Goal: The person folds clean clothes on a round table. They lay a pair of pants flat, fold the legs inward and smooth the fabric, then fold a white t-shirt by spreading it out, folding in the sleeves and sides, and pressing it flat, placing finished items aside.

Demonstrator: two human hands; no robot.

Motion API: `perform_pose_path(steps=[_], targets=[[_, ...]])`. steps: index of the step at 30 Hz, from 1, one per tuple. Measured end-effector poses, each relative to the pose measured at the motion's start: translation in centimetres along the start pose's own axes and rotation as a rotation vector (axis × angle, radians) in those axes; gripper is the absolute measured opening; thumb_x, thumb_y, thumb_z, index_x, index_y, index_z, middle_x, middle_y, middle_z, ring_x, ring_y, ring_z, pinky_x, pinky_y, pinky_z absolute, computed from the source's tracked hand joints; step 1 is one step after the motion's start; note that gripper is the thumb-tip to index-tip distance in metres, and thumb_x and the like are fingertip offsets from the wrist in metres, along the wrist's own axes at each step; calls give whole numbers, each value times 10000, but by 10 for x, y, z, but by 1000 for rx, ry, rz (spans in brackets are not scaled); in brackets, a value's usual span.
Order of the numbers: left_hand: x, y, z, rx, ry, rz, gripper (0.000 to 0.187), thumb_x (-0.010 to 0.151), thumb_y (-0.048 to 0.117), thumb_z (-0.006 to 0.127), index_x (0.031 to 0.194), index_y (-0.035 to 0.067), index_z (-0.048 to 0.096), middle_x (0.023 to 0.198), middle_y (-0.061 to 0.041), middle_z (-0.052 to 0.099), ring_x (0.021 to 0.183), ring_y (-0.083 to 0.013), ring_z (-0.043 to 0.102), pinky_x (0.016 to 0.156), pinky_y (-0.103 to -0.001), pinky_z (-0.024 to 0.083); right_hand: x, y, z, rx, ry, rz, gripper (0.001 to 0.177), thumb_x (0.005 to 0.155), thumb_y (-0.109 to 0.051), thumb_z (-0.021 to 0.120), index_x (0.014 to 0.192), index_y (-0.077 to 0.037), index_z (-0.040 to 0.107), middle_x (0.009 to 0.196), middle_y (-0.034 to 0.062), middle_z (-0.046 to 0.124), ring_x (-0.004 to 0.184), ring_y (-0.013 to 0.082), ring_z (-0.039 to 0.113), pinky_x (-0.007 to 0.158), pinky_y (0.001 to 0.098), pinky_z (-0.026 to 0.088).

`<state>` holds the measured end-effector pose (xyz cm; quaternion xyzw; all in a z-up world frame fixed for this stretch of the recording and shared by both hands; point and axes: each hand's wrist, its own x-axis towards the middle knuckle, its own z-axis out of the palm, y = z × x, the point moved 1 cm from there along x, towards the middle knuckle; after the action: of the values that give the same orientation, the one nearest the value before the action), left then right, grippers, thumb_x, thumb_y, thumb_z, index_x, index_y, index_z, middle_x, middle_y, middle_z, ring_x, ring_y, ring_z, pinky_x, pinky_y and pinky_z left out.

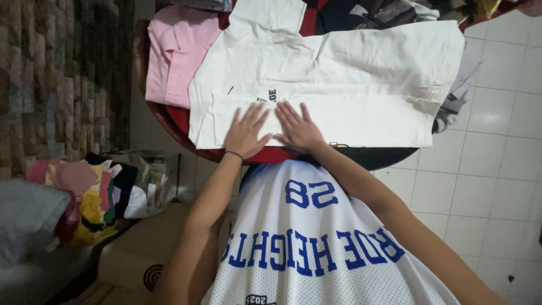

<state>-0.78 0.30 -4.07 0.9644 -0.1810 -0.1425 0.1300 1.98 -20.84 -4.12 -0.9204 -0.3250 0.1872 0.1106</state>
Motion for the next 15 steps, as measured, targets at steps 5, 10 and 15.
perform_pose_path(steps=[5, 10, 15], targets=[[-22, -34, 5, 25, 188, -179, 807, 1014, 577, 467, 1634, 93, 284, 1707, -100, 231, 1575, -261, 160, 1263, -513, 81, -41, 60, 9, 44, 64, 228, 838, 1014, -510, 469, 1629, -14, 190, 1707, 172, 206, 1585, 339, 142, 1256, 591, 61], [-30, -56, 9, -57, 245, -234, 799, 1033, 531, 496, 1638, 51, 293, 1724, -139, 224, 1597, -307, 170, 1294, -497, 119, -108, 149, 13, 42, 279, 556, 822, 1063, -437, 480, 1658, 9, 128, 1728, 225, 177, 1599, 398, 129, 1249, 647, 31], [-33, -48, 4, 3, 218, -278, 808, 1019, 539, 494, 1637, 60, 291, 1720, -125, 236, 1592, -301, 175, 1271, -561, 103, -153, 205, 12, 59, 316, 840, 775, 1070, -402, 469, 1600, 73, 164, 1702, 254, 164, 1579, 448, 111, 1185, 713, 23]])
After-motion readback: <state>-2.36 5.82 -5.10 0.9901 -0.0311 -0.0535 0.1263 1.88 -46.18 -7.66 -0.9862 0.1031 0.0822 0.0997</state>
